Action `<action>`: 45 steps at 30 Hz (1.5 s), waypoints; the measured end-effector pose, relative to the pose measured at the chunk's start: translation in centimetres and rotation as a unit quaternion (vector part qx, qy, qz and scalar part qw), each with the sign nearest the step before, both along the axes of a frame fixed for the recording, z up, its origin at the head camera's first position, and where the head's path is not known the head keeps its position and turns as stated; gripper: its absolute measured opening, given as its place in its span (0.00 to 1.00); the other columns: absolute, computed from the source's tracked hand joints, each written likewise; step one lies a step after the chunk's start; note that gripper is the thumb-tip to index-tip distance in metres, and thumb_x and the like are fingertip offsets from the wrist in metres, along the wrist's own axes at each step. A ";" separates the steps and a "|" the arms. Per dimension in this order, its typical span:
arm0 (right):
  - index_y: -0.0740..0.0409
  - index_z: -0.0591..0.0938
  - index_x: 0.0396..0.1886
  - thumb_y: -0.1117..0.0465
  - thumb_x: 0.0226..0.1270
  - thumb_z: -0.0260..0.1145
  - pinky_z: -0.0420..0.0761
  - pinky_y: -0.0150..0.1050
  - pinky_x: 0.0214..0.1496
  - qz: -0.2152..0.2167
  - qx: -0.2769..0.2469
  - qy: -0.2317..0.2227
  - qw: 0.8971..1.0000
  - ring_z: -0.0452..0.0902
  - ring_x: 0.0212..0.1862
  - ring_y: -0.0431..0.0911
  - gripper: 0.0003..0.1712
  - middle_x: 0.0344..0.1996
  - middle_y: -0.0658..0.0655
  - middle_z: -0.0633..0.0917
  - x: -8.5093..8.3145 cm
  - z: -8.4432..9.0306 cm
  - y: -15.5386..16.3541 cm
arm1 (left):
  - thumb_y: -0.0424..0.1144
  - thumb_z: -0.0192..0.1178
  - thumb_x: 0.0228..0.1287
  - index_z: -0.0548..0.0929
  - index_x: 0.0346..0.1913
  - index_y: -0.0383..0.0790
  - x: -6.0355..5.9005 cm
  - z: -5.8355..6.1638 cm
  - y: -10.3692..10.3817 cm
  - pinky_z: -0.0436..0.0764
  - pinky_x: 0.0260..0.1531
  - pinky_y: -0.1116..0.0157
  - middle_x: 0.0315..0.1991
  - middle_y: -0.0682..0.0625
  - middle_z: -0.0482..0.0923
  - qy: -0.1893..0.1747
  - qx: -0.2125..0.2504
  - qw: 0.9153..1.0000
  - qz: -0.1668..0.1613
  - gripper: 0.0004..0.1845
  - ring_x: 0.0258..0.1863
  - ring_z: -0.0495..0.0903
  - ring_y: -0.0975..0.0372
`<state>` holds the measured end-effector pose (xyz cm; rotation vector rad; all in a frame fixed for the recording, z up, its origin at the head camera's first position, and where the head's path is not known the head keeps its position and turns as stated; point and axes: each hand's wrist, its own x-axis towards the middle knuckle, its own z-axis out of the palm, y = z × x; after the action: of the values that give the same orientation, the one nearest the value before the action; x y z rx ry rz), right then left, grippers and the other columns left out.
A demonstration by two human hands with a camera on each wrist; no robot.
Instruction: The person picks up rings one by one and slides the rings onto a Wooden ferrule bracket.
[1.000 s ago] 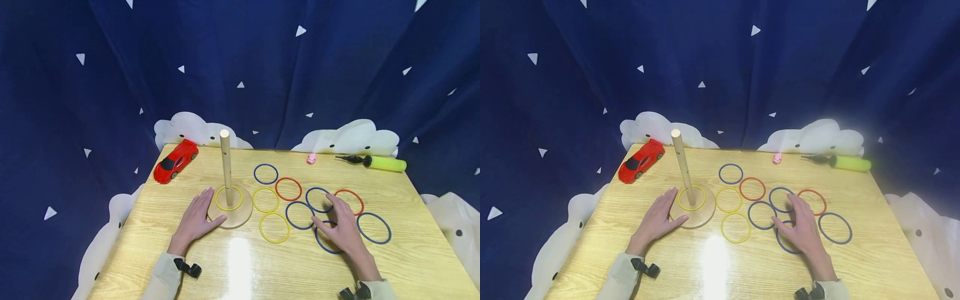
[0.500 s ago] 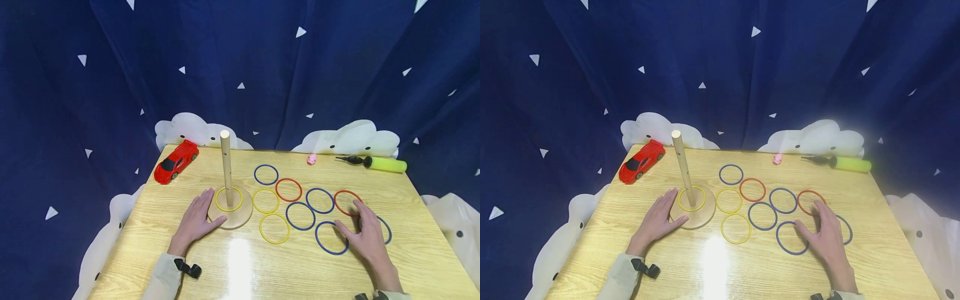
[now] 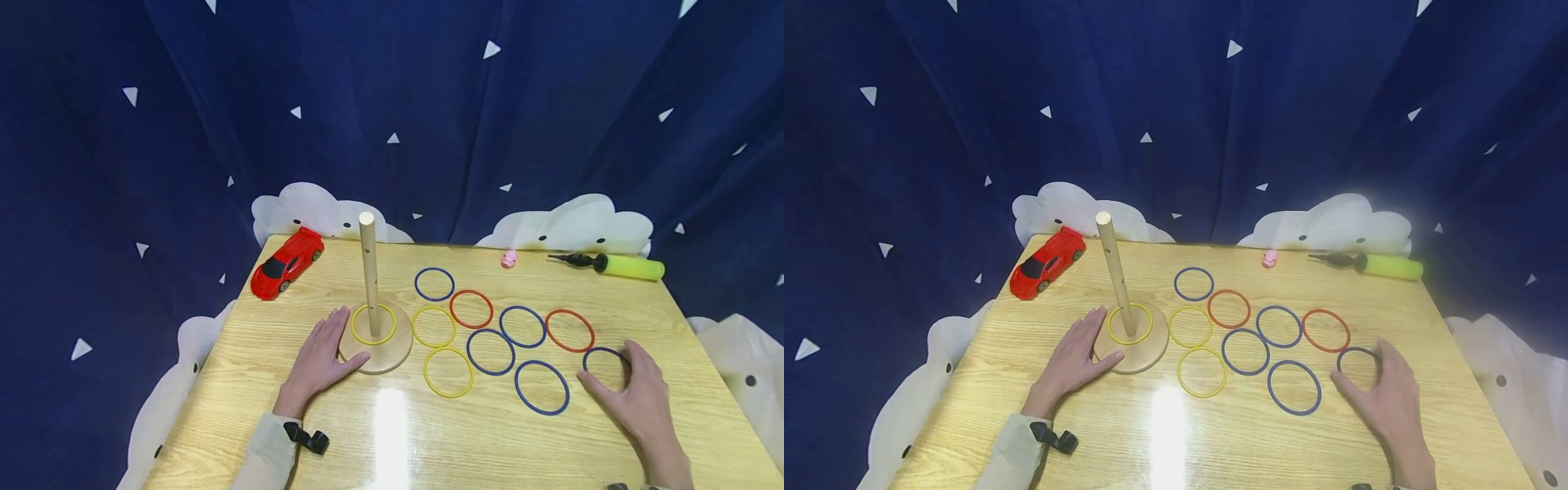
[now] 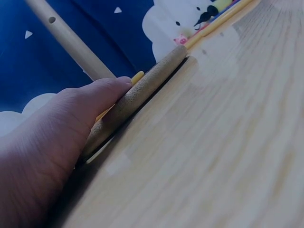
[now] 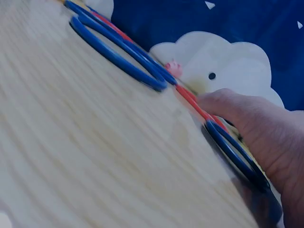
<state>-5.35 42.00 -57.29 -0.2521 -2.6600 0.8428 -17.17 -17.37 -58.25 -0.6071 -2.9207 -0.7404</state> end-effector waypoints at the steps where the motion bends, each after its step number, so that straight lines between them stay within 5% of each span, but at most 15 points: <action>1: 0.67 0.60 0.80 0.43 0.53 0.82 0.57 0.76 0.69 -0.004 0.010 -0.007 1.000 0.60 0.70 0.76 0.64 0.68 0.76 0.70 0.1 -0.2 0.2 | 0.79 0.55 0.62 0.55 0.84 0.43 0.0 0.0 0.0 0.52 0.82 0.53 0.84 0.50 0.55 -0.001 0.000 1.000 0.000 0.59 0.83 0.51 0.58; 11: 0.81 0.66 0.71 0.33 0.56 0.76 0.63 0.78 0.57 -0.030 0.088 -0.050 0.994 0.61 0.65 0.80 0.63 0.67 0.83 0.66 0.0 -1.3 1.1 | 0.79 0.55 0.63 0.54 0.85 0.43 0.0 0.0 -0.1 0.51 0.82 0.53 0.84 0.50 0.54 -0.008 0.003 1.000 0.001 0.59 0.84 0.50 0.58; 24: 0.77 0.70 0.68 0.42 0.53 0.83 0.60 0.76 0.60 0.004 0.043 -0.047 0.998 0.57 0.66 0.79 0.57 0.67 0.80 0.66 1.2 -1.0 2.8 | 0.78 0.55 0.63 0.53 0.85 0.43 0.1 0.0 0.0 0.51 0.82 0.52 0.84 0.49 0.54 -0.008 0.003 1.000 -0.001 0.59 0.84 0.50 0.57; 45: 0.74 0.78 0.57 0.45 0.42 0.87 0.63 0.67 0.56 -0.025 0.035 -0.004 0.999 0.62 0.61 0.74 0.50 0.58 0.77 0.73 1.5 -0.8 1.6 | 0.79 0.55 0.62 0.54 0.84 0.42 0.1 -0.1 0.0 0.52 0.82 0.52 0.83 0.49 0.55 0.000 0.000 1.000 0.000 0.59 0.83 0.51 0.57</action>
<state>-3.83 43.65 -58.13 -0.3048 -2.6736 0.7331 -17.07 -17.36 -58.34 -0.6058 -2.9205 -0.7411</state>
